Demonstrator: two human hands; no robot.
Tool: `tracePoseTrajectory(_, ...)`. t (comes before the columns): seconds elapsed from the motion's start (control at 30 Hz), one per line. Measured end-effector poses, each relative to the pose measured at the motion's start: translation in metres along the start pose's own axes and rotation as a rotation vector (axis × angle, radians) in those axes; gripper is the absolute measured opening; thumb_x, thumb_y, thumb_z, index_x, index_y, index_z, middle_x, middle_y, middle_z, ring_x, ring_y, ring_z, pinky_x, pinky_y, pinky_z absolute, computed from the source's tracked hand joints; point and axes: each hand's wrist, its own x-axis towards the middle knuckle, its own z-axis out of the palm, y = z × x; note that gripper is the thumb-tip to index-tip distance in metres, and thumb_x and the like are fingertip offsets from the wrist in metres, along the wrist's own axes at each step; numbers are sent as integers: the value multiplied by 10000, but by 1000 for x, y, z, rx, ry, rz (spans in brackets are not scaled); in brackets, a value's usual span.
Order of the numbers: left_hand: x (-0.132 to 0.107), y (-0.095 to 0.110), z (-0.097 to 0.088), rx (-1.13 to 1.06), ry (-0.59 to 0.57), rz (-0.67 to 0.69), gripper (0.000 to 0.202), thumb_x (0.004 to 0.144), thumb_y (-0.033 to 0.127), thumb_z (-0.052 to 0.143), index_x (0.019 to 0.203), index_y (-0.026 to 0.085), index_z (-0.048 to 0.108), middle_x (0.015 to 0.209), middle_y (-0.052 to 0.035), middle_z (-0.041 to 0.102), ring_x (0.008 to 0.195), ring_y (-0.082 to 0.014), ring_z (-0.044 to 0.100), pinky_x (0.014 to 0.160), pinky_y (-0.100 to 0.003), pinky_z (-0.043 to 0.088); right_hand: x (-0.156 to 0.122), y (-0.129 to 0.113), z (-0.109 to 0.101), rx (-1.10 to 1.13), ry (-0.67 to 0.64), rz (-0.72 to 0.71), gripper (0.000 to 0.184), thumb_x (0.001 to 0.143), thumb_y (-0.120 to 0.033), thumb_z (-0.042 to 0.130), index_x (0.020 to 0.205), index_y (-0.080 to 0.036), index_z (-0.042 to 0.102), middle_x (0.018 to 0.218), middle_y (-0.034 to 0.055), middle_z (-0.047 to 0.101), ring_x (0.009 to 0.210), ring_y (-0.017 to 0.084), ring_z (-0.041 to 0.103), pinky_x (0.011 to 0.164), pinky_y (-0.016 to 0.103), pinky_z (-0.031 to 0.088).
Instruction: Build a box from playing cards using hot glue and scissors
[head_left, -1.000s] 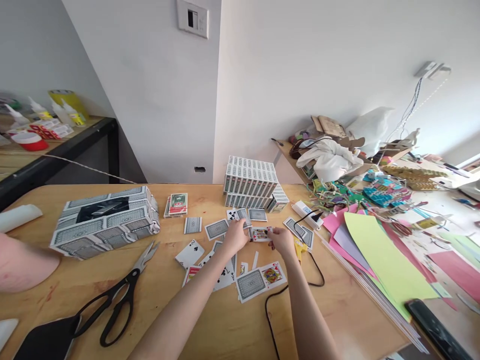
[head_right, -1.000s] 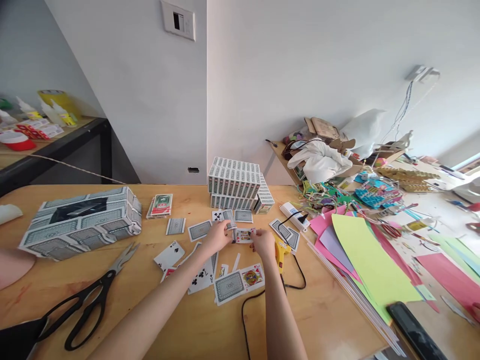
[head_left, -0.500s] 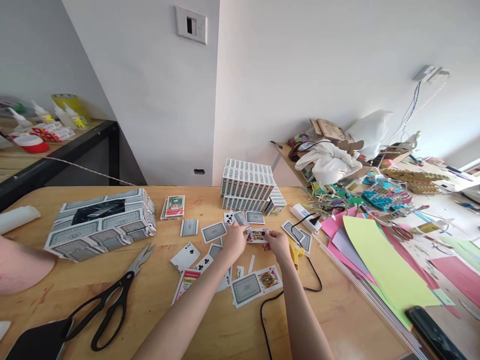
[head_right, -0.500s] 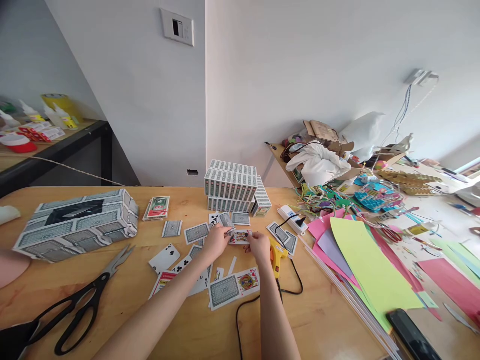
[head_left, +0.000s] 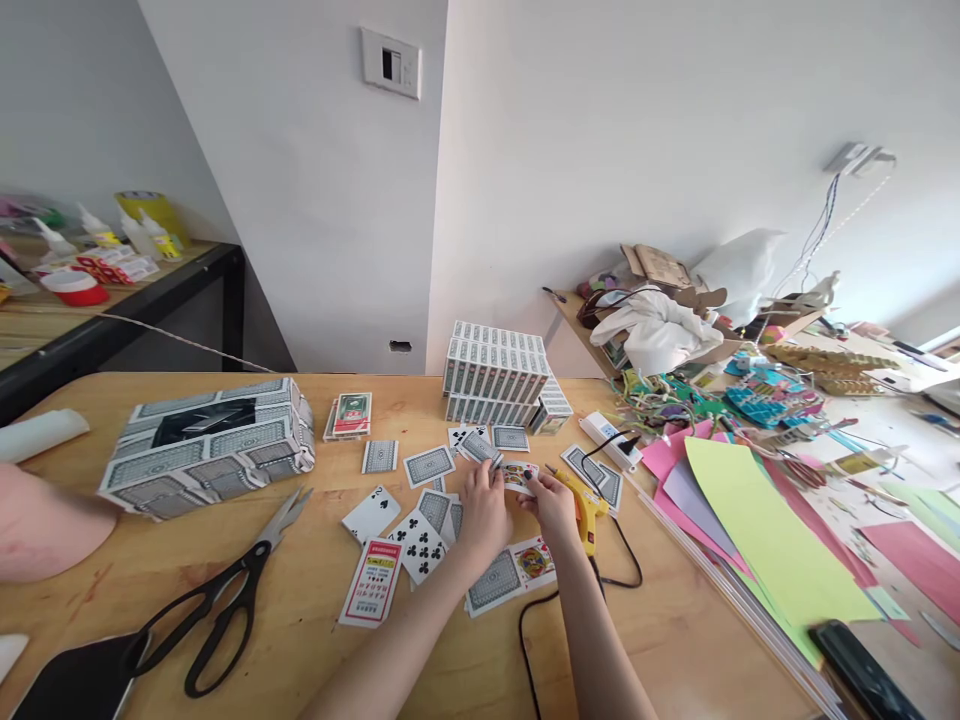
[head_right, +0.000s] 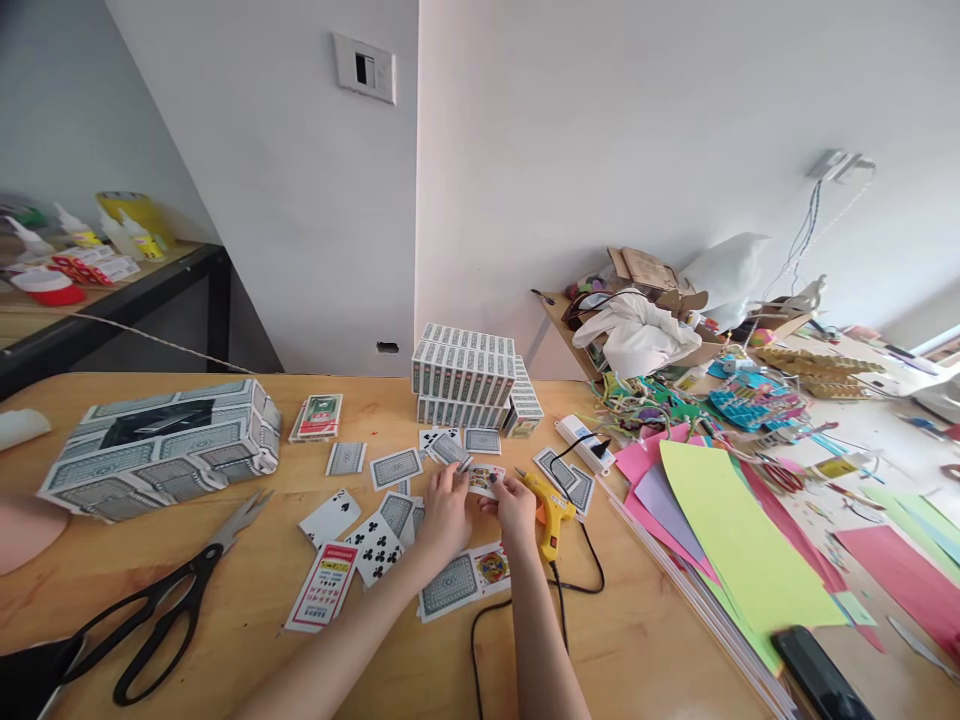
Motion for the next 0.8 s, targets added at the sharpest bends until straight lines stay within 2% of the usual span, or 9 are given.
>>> tracePoseTrajectory(0.1,-7,1,5,-72,4,47,505,755,66,382,1251,122,451,1325,-145,439,1235,-252,390,992,-419,372,-12,-1,-5,41,-10,3,246,602,-364,686,715,-160,607,506,-10,574,433,102,521,433,206,448)
tracePoseTrajectory(0.23,-16,1,1,-28,-10,121,477,804,38,306,1247,136,452,1256,-126,527,1142,-206,509,911,-349,461,-29,-2,-13,142,-31,36,254,575,-354,737,691,-159,620,548,0,585,443,89,515,410,187,432)
tracePoseTrajectory(0.37,-25,-6,-18,36,45,236,378,823,75,369,1156,166,523,1101,-92,624,1008,-196,585,843,-335,500,-42,-4,-15,190,-56,67,248,576,-350,750,661,-158,618,530,-6,562,446,87,510,396,180,424)
tracePoseTrajectory(0.47,-27,-23,-42,94,130,283,324,800,44,396,1026,164,595,1006,-83,655,937,-190,607,804,-322,513,-48,-9,-13,217,-69,71,238,580,-338,748,666,-161,613,509,-26,536,434,73,494,383,161,404)
tracePoseTrajectory(0.57,-25,-53,-88,151,295,264,319,769,9,399,905,167,641,975,-65,672,921,-167,613,817,-287,504,-53,-14,-9,265,-103,79,246,571,-326,759,687,-168,610,502,-42,528,426,60,483,382,146,391)
tracePoseTrajectory(0.63,-21,-80,-135,216,429,214,314,782,38,403,926,166,652,1006,-54,674,941,-154,608,851,-270,482,-58,-15,-7,270,-136,93,253,573,-327,764,701,-169,612,497,-42,532,415,59,479,377,149,384)
tracePoseTrajectory(0.7,-14,-110,-189,314,545,92,292,811,91,403,935,154,660,1024,-49,674,943,-152,605,842,-271,473,-63,-12,-5,241,-164,107,266,589,-354,756,714,-169,611,487,-36,539,395,62,469,365,158,371)
tracePoseTrajectory(0.73,-10,-126,-217,368,583,6,290,810,105,406,936,150,663,1034,-46,671,941,-157,601,844,-287,464,-66,-10,-5,224,-173,113,278,594,-371,753,720,-169,609,480,-34,540,386,63,464,361,161,364)
tracePoseTrajectory(0.8,0,-158,-264,485,512,-178,281,805,143,426,963,139,659,1023,-52,670,913,-182,598,827,-344,456,-72,-6,-6,189,-178,120,316,596,-412,746,732,-165,605,474,-29,546,371,62,452,359,165,356)
